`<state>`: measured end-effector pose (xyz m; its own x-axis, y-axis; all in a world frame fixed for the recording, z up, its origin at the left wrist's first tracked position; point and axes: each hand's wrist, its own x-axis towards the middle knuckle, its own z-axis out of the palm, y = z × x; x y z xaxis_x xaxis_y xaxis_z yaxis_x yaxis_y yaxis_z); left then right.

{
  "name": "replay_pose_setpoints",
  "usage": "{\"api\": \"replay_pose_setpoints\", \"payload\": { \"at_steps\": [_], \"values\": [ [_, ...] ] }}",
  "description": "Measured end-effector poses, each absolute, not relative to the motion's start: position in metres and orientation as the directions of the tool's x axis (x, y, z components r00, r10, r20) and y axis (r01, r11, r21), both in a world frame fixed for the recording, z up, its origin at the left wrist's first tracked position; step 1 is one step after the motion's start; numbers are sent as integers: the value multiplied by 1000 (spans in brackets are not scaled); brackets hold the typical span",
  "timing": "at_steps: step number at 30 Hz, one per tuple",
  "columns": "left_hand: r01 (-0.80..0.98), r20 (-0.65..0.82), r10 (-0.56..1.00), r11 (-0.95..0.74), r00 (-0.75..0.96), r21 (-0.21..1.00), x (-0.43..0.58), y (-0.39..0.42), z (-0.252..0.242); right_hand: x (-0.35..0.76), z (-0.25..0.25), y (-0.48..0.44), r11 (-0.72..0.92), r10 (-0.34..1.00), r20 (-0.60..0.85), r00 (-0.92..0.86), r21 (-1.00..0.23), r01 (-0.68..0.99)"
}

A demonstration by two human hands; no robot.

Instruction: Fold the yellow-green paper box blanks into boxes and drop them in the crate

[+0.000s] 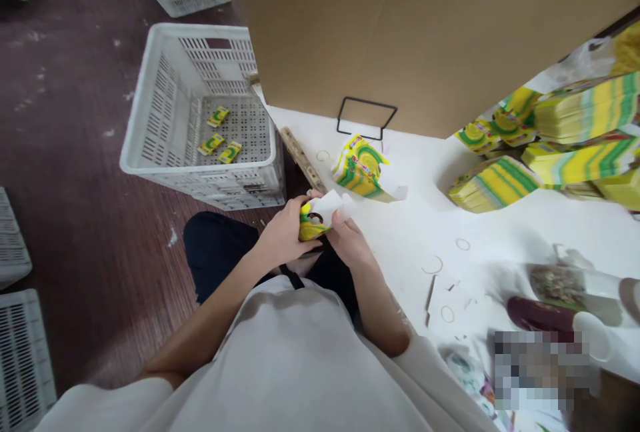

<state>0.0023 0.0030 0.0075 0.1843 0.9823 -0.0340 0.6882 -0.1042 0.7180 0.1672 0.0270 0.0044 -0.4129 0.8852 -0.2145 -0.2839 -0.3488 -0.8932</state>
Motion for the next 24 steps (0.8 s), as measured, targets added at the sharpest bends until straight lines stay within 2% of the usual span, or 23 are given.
{"api": "replay_pose_setpoints", "payload": {
  "at_steps": [3,6,10,13,15,18,21,24],
  "values": [
    [666,8,963,-193,270,720,6,-1,0,166,3,26,-352,869,-227,-439,-908,-228],
    [605,62,932,-281,357,745,11,-6,-3,162,-1,28,-438,844,-304,-442,-866,-241],
    [558,120,946,-276,300,783,10,-7,0,159,-3,28,-439,840,-287,-461,-858,-265],
    [552,124,955,-258,269,793,5,-3,4,162,-3,24,-278,886,-168,-431,-938,-206],
    [559,72,959,-221,276,799,4,0,3,166,-1,20,-83,901,-47,-432,-995,-64],
    [582,11,970,-155,244,799,8,2,-4,169,1,16,168,887,61,-458,-966,197],
    [631,122,980,-194,156,751,14,2,-11,171,-2,18,276,900,147,-411,-921,275],
    [705,178,981,-176,72,686,10,1,-11,175,-9,22,274,939,193,-286,-921,278]
  ]
}}
